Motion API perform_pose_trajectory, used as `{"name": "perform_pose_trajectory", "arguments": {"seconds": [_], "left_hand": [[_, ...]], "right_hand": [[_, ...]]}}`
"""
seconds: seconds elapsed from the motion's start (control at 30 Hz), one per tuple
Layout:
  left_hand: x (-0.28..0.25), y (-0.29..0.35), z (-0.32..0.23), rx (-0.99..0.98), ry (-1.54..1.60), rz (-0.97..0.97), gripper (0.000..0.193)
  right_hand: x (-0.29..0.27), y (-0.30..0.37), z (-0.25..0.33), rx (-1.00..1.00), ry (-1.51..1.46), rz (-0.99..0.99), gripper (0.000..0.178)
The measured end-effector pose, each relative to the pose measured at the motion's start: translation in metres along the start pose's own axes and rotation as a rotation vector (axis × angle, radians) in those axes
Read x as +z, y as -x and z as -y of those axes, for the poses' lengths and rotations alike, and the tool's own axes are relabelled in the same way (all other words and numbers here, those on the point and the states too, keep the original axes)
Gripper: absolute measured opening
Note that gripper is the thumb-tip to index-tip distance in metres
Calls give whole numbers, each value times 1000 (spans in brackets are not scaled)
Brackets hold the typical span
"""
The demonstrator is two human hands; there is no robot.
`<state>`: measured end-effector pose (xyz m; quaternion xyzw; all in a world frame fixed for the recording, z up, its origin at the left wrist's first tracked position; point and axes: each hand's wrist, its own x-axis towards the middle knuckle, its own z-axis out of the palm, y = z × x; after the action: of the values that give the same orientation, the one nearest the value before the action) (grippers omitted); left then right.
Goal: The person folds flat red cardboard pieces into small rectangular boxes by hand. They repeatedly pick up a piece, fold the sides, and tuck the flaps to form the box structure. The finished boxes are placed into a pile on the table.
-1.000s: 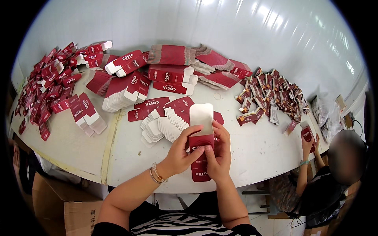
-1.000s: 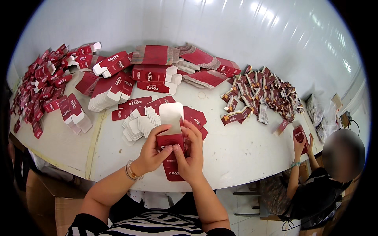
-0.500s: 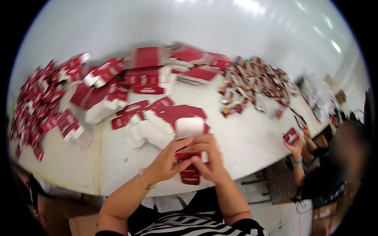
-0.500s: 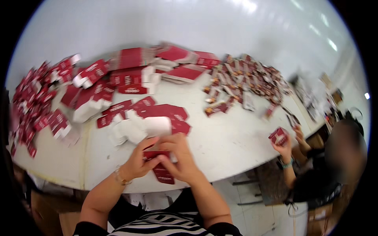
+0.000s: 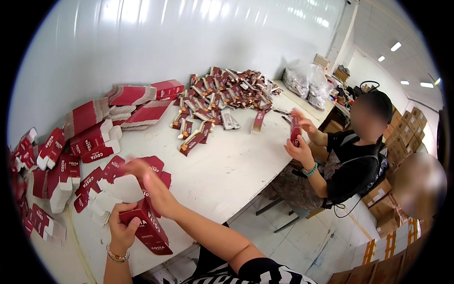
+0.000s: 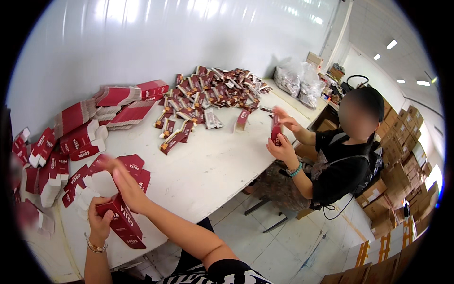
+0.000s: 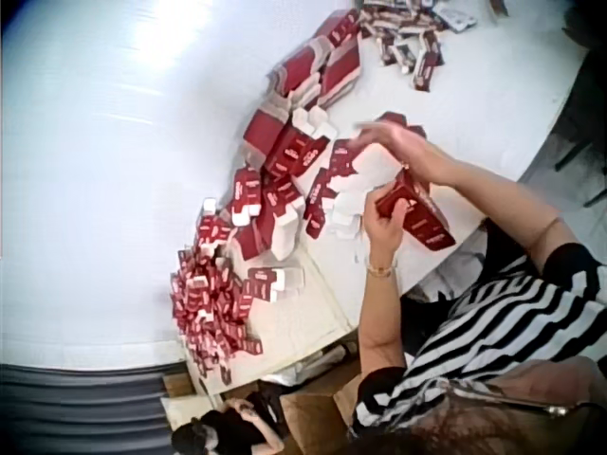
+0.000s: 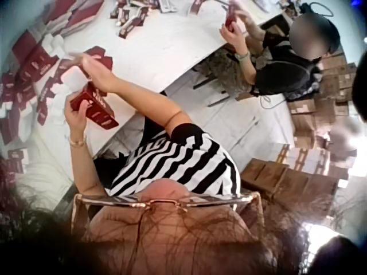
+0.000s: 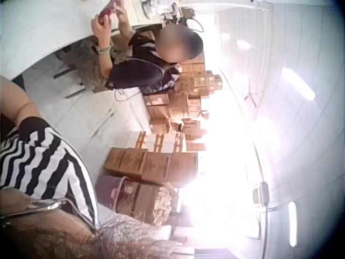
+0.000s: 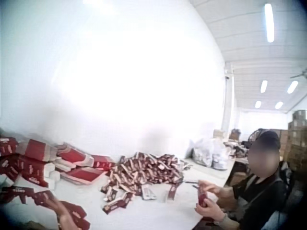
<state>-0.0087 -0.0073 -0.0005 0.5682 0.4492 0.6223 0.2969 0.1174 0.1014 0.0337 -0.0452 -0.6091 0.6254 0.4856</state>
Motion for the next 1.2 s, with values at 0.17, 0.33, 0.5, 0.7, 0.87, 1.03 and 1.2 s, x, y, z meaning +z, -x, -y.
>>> {"name": "perform_pose_trajectory", "arguments": {"seconds": [0.17,0.33,0.5,0.7,0.87,1.03,1.2], "left_hand": [[2,-6,-7,-94,30,55,21],[2,-6,0,-183,141,13,27],[8,-9,1,-187,39,27,33],[5,-11,-5,-191,62,51,44],[2,-16,7,-210,94,174,46],[-6,-12,3,-254,172,145,40],[-8,-18,-3,-278,129,147,39]], "right_hand": [[-7,-13,0,308,-311,323,45],[-11,-6,-4,248,-244,480,31],[-19,-3,-3,307,-237,364,36],[-24,-9,-6,340,33,455,36],[-30,-5,-5,365,113,372,34],[-11,-2,-4,390,88,381,31],[-17,-4,-3,270,191,560,38]]}}
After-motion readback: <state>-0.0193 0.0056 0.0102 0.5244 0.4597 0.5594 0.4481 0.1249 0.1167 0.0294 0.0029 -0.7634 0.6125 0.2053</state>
